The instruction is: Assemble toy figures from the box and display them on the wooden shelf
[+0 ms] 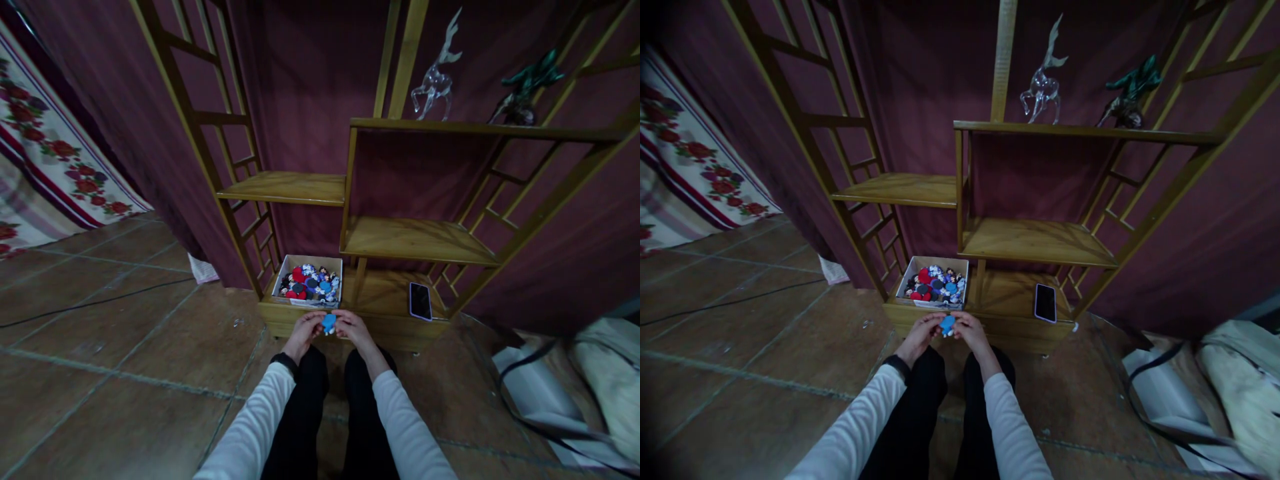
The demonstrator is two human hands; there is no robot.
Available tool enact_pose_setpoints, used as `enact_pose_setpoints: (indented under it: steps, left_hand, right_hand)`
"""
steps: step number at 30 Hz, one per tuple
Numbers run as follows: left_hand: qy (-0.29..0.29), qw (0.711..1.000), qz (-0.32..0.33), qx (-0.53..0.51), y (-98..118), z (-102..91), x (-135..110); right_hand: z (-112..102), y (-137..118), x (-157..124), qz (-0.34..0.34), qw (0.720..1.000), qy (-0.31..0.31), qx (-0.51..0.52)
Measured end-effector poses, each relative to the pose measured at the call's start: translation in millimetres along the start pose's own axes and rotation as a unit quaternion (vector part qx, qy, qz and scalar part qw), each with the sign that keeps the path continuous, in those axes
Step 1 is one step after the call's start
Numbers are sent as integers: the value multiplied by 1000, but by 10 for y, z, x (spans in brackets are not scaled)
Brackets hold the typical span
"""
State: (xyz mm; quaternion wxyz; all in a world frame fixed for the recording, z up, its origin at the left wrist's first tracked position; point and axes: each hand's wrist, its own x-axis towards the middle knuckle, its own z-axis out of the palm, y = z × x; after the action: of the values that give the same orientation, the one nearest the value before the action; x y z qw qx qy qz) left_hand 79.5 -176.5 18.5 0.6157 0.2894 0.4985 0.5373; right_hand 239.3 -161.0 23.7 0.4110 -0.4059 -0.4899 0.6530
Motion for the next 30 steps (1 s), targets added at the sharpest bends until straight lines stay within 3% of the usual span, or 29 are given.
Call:
enact_pose_setpoints:
  steps: [5, 10, 19, 27, 30]
  left_hand:
    - [-13, 999, -32, -10, 0, 1, 13]
    - [-19, 999, -36, 10, -7, 28, -2]
    - [-64, 996, -30, 57, 3, 59, -25]
    - [-98, 994, -45, 26, -40, 62, -19]
    - [-87, 995, -41, 23, -49, 58, -10]
  right_hand:
    - [-8, 15, 22, -57, 996, 13, -65]
    - [-75, 65, 87, -110, 981, 92, -132]
    - [-89, 121, 113, 4, 997, 80, -15]
    - [-87, 145, 159, 33, 995, 96, -6]
    - [-74, 143, 154, 42, 994, 96, 11]
